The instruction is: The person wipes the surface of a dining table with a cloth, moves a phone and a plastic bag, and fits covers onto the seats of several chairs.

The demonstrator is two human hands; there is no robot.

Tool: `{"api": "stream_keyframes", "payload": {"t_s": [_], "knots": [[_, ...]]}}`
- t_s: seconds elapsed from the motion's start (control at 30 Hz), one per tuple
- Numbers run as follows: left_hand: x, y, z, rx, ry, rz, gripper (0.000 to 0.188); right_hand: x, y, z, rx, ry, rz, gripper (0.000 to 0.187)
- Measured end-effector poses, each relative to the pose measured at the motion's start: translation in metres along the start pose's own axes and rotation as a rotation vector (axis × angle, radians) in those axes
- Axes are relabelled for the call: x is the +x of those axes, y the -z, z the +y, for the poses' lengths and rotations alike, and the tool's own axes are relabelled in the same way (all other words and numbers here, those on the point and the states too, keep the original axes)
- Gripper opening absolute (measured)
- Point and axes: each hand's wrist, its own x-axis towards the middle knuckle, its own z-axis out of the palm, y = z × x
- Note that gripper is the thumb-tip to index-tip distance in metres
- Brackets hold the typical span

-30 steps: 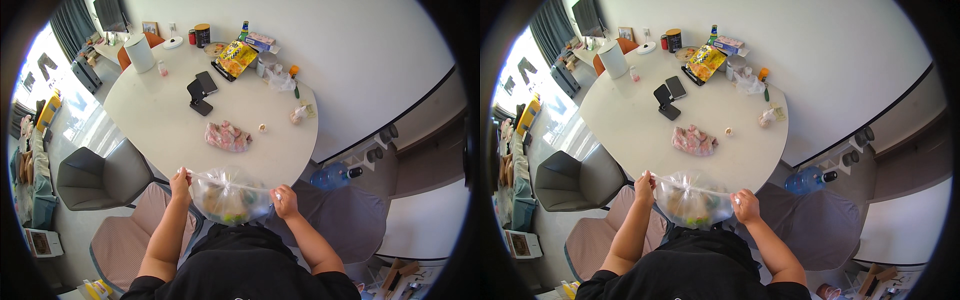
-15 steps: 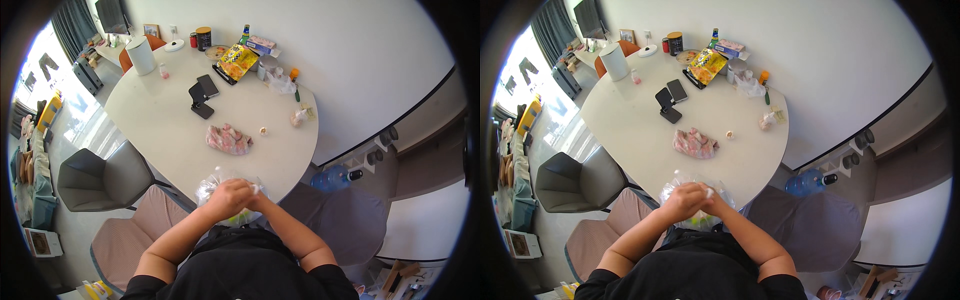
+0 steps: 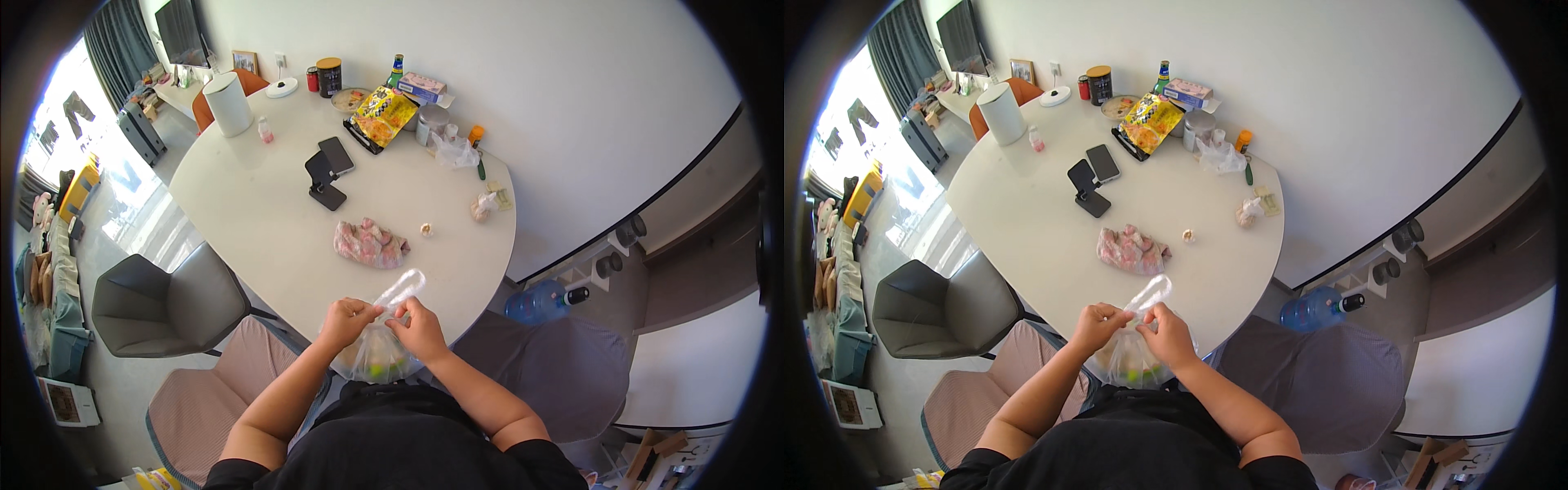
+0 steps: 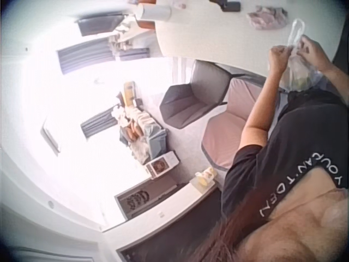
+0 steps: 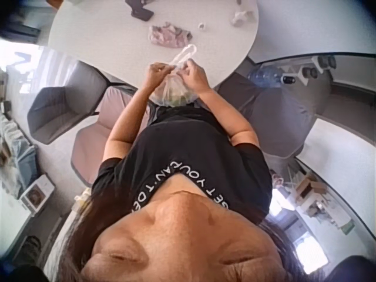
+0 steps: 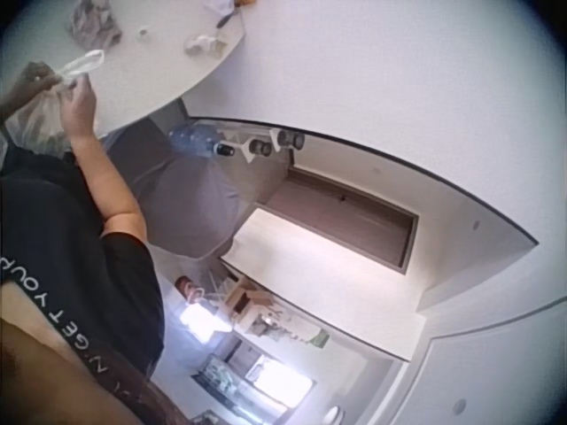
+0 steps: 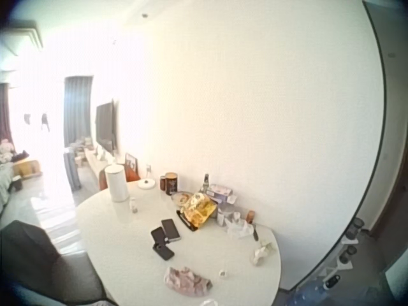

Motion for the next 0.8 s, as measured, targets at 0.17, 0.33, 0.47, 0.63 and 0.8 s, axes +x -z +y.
{"api": "stream_keyframes", "payload": {"t_s": [0.17, 0.33, 0.47, 0.63, 0.8], "knots": [[0.004, -0.006, 0.005, 0.218, -0.114, 0.103, 0.022, 0.007, -0.001, 0.001, -0.515, 0.667, 0.247, 0.013], [-0.002, 0.006, 0.014, 0.23, -0.494, -0.058, 0.019, 0.009, 0.006, 0.01, -0.489, 0.569, 0.112, 0.011], [-0.003, 0.011, 0.017, 0.091, -0.331, -0.094, 0.015, 0.011, 0.009, 0.015, 0.171, 0.021, -0.274, 0.01], [-0.004, 0.019, 0.022, 0.091, -0.11, -0.141, 0.014, 0.008, 0.014, -0.009, -0.079, 0.435, -0.068, 0.012], [-0.003, 0.027, 0.02, -0.063, -0.147, -0.257, 0.017, 0.007, 0.023, -0.011, -0.262, 0.936, 0.011, 0.018]]}}
